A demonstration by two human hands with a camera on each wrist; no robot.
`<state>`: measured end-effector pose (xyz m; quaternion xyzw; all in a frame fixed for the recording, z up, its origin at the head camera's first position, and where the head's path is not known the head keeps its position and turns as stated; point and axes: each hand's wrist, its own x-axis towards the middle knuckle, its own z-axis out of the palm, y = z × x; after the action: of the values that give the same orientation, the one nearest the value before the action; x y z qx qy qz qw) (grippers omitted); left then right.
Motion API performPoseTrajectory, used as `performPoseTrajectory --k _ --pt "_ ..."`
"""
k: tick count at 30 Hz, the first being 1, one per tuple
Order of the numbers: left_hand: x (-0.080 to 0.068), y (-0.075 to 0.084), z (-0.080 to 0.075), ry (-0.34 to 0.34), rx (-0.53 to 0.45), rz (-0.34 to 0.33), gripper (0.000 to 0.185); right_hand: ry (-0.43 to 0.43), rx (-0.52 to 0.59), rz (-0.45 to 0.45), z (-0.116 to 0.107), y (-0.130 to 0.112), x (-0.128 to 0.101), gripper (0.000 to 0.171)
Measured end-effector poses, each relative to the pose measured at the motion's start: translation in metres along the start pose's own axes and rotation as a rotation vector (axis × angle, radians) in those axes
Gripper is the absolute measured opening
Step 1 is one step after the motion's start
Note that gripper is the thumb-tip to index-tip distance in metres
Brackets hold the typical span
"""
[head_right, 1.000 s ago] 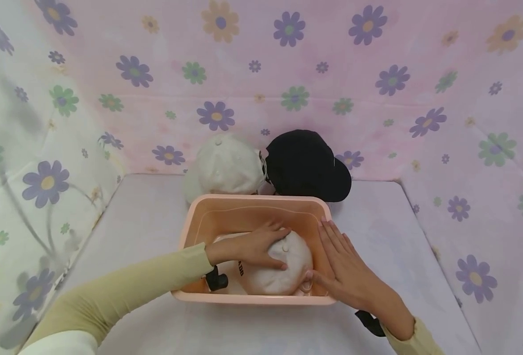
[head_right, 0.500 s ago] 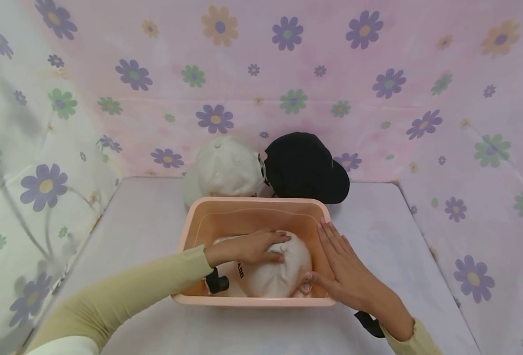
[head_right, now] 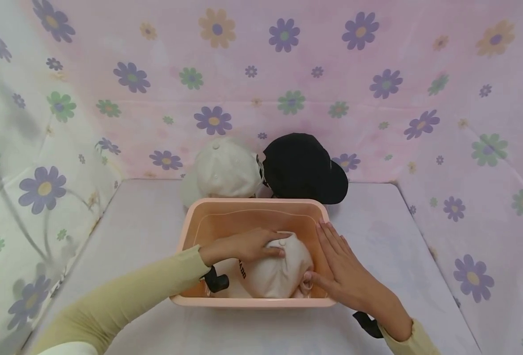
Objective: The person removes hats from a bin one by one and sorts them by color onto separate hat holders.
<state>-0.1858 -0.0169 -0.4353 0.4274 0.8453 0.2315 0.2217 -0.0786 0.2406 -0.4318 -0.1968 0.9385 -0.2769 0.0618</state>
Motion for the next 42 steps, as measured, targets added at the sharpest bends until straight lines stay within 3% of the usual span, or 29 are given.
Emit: performPoseTrajectory --k 11,27,34,42 --pt "-0.003 0.001 -0.004 0.013 -0.018 0.002 0.055 0.014 -0.004 -0.034 0.0 0.001 0.001 0.095" --pt "-0.012 0.003 -0.016 -0.026 -0.054 0.015 0.057 0.025 -0.01 -0.056 0.001 0.001 0.003 0.093" --pt "-0.016 0.004 -0.022 -0.008 -0.057 0.046 0.059 0.042 -0.026 -0.078 0.002 0.001 0.002 0.093" --pt "-0.019 0.005 -0.028 -0.036 -0.061 0.083 0.057 0.037 -0.017 -0.063 0.0 0.001 0.001 0.092"
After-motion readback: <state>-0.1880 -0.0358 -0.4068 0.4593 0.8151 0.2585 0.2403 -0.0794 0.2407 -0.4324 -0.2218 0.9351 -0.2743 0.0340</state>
